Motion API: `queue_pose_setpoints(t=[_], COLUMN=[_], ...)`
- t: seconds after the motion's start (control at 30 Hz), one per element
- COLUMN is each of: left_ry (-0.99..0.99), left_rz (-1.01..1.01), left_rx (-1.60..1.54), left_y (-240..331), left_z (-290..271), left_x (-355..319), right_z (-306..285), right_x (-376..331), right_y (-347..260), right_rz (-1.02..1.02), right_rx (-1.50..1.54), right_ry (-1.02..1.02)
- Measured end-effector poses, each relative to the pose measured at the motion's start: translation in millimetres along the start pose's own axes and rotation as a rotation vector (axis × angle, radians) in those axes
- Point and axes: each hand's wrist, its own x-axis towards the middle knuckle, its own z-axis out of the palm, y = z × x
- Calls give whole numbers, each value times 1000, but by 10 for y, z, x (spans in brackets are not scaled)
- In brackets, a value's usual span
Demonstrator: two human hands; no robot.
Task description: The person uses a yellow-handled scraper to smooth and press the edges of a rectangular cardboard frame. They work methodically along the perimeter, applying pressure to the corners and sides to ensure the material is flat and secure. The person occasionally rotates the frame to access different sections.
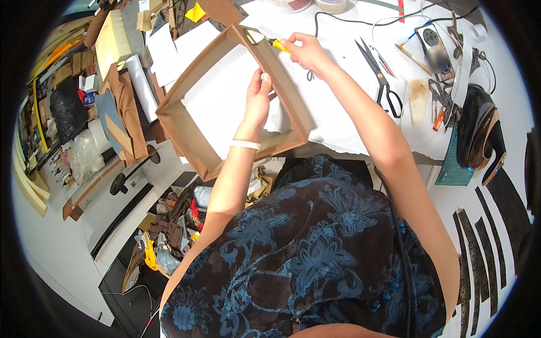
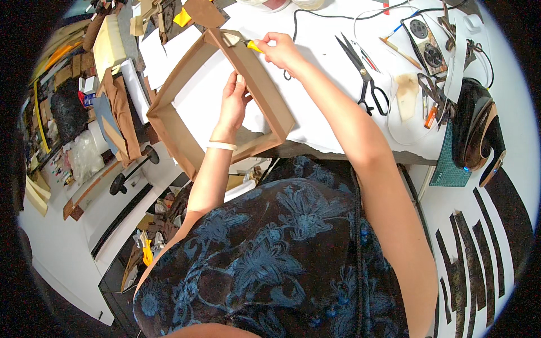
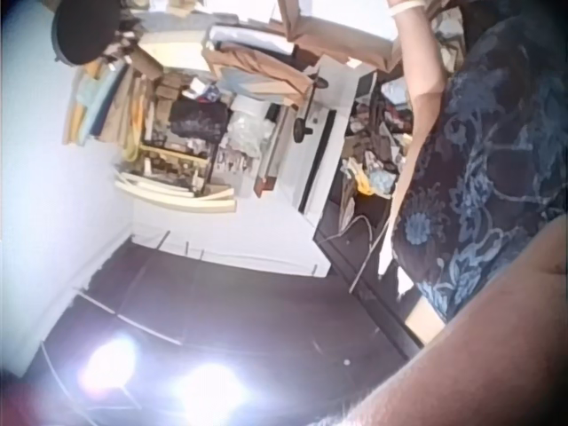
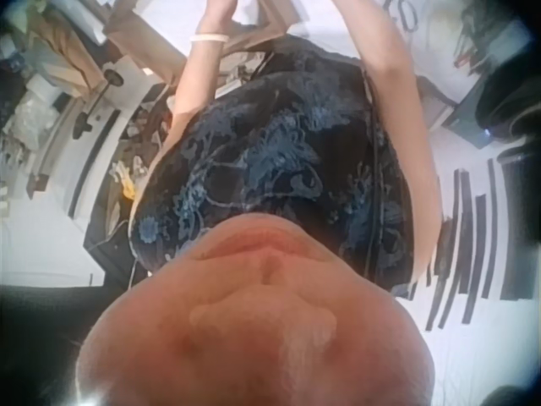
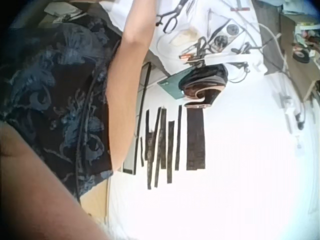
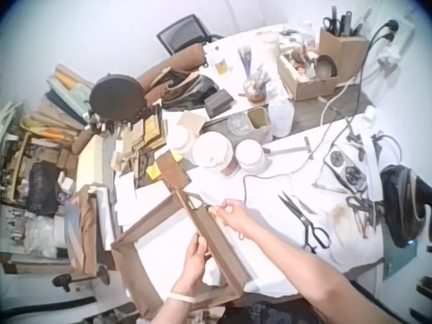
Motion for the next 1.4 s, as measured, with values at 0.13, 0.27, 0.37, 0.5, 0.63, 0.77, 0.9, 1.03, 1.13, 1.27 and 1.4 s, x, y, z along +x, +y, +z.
queue_pose_setpoints(t=[0.13, 0.27, 0.37, 0.5, 0.63, 0.77, 0.9, 1.03, 1.13, 1.27, 1.4], left_ry=[-6, -73, -130, -145, -146, -182, -199, -205, -209, -104, -51], left_rz=[-60, -199, -255, -229, -201, -179, -161, -171, -195, -265, -103], left_rx=[-122, -304, -343, -369, -437, -482, -471, -504, -469, -300, -53], left_y=[-117, -210, -297, -335, -418, -469, -514, -662, -664, -570, -598], left_z=[-11, 94, 109, 140, 113, 80, 68, 10, 10, 29, -135], left_x=[-70, -362, -516, -504, -536, -500, -484, -513, -553, -623, -616], right_z=[-248, -291, -175, -174, -222, -279, -404, -324, -435, -741, -1084], right_x=[-375, -1042, -1377, -1473, -1790, -1948, -2256, -2401, -2457, -2434, -2271], right_y=[405, 559, 448, 543, 665, 860, 985, 1081, 1104, 557, -558], right_rz=[53, 151, 171, 157, 176, 196, 260, 267, 244, 13, -315], right_rx=[-91, 33, 125, 86, -35, -4, -1, 18, -160, -116, -331], right_ry=[40, 51, 24, 21, 44, 39, 11, 57, 88, 325, 533])
